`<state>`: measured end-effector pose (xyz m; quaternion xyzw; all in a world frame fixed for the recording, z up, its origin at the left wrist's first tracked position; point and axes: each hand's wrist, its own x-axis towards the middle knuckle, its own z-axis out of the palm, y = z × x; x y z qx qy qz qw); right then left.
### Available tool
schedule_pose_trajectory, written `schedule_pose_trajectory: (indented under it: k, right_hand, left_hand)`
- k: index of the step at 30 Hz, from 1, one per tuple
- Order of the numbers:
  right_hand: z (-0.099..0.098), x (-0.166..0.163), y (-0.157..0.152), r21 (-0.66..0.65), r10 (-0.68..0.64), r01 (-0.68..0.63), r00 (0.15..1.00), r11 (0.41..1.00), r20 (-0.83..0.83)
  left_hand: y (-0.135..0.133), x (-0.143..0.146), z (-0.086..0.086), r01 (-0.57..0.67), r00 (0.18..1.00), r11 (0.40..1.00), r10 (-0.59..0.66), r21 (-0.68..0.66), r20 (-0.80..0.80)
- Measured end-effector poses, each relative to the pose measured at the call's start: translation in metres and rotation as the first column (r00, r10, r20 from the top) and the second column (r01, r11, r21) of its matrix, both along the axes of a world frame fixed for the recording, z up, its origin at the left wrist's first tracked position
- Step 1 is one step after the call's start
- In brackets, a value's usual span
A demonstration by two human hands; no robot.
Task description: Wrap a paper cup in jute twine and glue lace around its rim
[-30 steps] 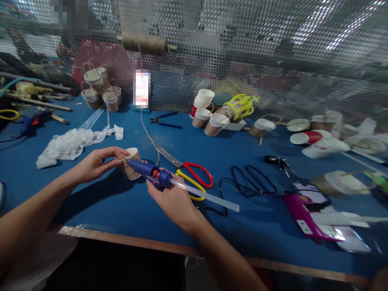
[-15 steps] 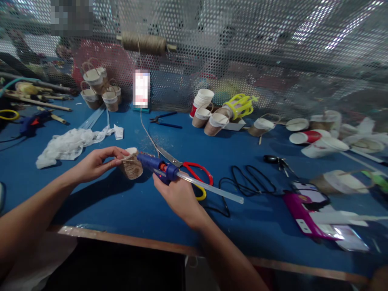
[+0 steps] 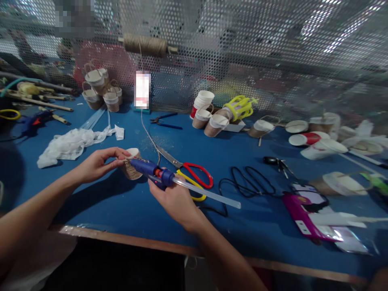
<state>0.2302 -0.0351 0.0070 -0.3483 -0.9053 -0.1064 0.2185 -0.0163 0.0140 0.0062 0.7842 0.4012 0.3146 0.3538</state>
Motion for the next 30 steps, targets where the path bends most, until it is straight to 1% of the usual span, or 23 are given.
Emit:
schedule_pose_trajectory:
  k: [2, 6, 8, 10, 14, 17, 21, 23, 26, 28, 30]
  right_hand:
    - [-0.001, 0.001, 0.0, 0.003, 0.0, 0.0, 1.0, 1.0, -0.02]
    - [-0.002, 0.002, 0.001, 0.038, -0.002, 0.001, 1.0, 0.999, 0.017]
    - [-0.002, 0.003, 0.001, 0.009, -0.002, 0.002, 1.0, 1.0, 0.004]
    - [-0.002, 0.004, 0.001, -0.047, -0.016, 0.015, 1.0, 0.999, -0.025]
    - [-0.008, 0.005, 0.002, -0.127, -0.078, 0.066, 0.993, 0.99, -0.093]
    - [-0.012, 0.005, 0.005, -0.151, -0.116, 0.098, 0.987, 0.984, -0.113]
    - [-0.01, 0.009, 0.007, -0.16, -0.096, 0.079, 0.991, 0.984, -0.096]
    - [-0.009, 0.012, 0.009, -0.145, -0.065, 0.053, 0.995, 0.988, -0.081]
    - [-0.009, 0.015, 0.011, -0.07, -0.032, 0.031, 0.999, 0.997, -0.017]
    - [-0.01, 0.015, 0.013, -0.018, -0.036, 0.037, 0.998, 0.999, 0.042]
    - [-0.01, 0.013, 0.015, -0.004, -0.052, 0.053, 0.996, 0.999, 0.075]
  left_hand:
    - [0.0, 0.0, 0.0, 0.0, 1.0, 1.0, 0.0, -0.014, 0.012]
    - [-0.001, 0.001, 0.001, 0.005, 1.0, 1.0, -0.004, -0.03, 0.025]
    - [0.0, 0.0, 0.002, 0.006, 1.0, 0.999, -0.005, -0.033, 0.019]
    - [0.0, 0.0, 0.001, 0.005, 1.0, 1.0, -0.005, -0.03, 0.011]
    - [0.001, -0.001, 0.0, 0.012, 1.0, 1.0, -0.012, -0.016, 0.009]
    - [0.001, -0.001, 0.0, 0.015, 1.0, 1.0, -0.015, -0.015, 0.019]
    - [0.001, 0.0, 0.0, 0.015, 1.0, 1.0, -0.015, -0.012, 0.027]
    - [0.001, 0.0, 0.0, 0.019, 1.0, 1.0, -0.019, -0.006, 0.024]
    - [0.001, 0.0, 0.001, 0.022, 0.999, 1.0, -0.022, -0.006, 0.027]
    - [0.001, 0.0, 0.001, 0.024, 0.999, 1.0, -0.024, -0.012, 0.027]
    - [0.001, -0.001, 0.001, 0.028, 0.999, 0.999, -0.027, -0.018, 0.027]
